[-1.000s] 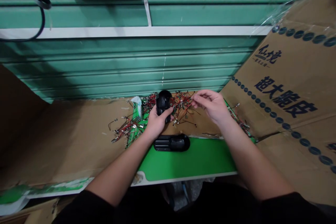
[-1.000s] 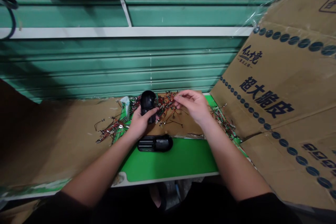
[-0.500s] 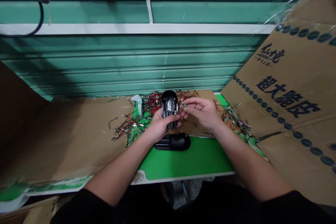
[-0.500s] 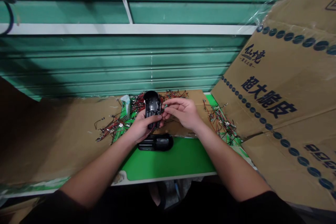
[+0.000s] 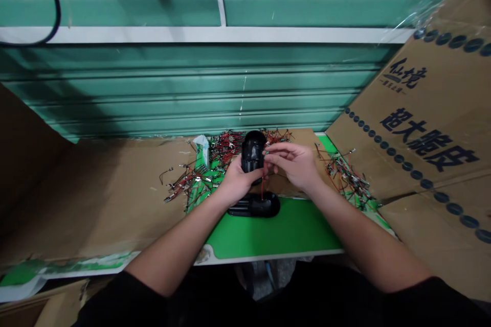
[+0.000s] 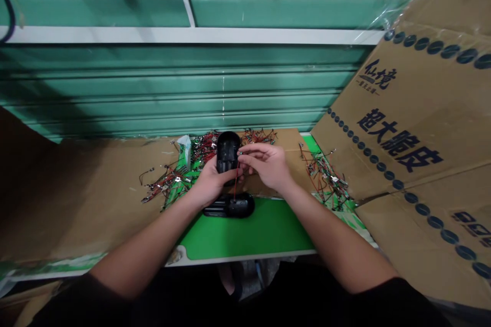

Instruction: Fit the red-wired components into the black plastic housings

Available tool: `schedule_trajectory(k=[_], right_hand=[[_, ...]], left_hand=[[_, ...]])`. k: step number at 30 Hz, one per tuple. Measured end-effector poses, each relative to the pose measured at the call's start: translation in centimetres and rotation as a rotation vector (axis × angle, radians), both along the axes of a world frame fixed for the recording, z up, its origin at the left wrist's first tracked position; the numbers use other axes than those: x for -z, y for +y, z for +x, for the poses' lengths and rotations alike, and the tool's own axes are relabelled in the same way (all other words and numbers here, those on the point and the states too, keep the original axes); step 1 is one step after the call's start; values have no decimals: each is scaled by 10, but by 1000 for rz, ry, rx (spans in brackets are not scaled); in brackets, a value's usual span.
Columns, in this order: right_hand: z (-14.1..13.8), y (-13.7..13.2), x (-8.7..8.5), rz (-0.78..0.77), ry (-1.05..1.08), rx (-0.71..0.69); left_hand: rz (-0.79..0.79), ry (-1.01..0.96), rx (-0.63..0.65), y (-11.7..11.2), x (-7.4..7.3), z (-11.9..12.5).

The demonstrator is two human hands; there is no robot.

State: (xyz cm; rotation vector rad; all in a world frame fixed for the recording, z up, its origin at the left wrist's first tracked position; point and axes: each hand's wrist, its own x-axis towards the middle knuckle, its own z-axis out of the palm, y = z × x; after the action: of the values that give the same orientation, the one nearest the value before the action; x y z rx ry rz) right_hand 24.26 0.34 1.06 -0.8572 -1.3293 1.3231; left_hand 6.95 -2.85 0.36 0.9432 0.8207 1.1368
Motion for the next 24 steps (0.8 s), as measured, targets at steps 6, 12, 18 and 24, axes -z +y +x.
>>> schedule_trajectory(k=[6, 12, 18, 24], right_hand=[[-2, -1, 2, 178, -75, 104], [-3, -1, 9, 189, -105, 120], [0, -1, 10, 397, -246, 179], [-4, -9, 3, 464, -323, 270]], left_hand=[[47, 56, 11, -2, 0, 1], [80, 69, 17, -4, 4, 2], [128, 68, -19, -5, 7, 4], [193, 112, -65, -8, 10, 6]])
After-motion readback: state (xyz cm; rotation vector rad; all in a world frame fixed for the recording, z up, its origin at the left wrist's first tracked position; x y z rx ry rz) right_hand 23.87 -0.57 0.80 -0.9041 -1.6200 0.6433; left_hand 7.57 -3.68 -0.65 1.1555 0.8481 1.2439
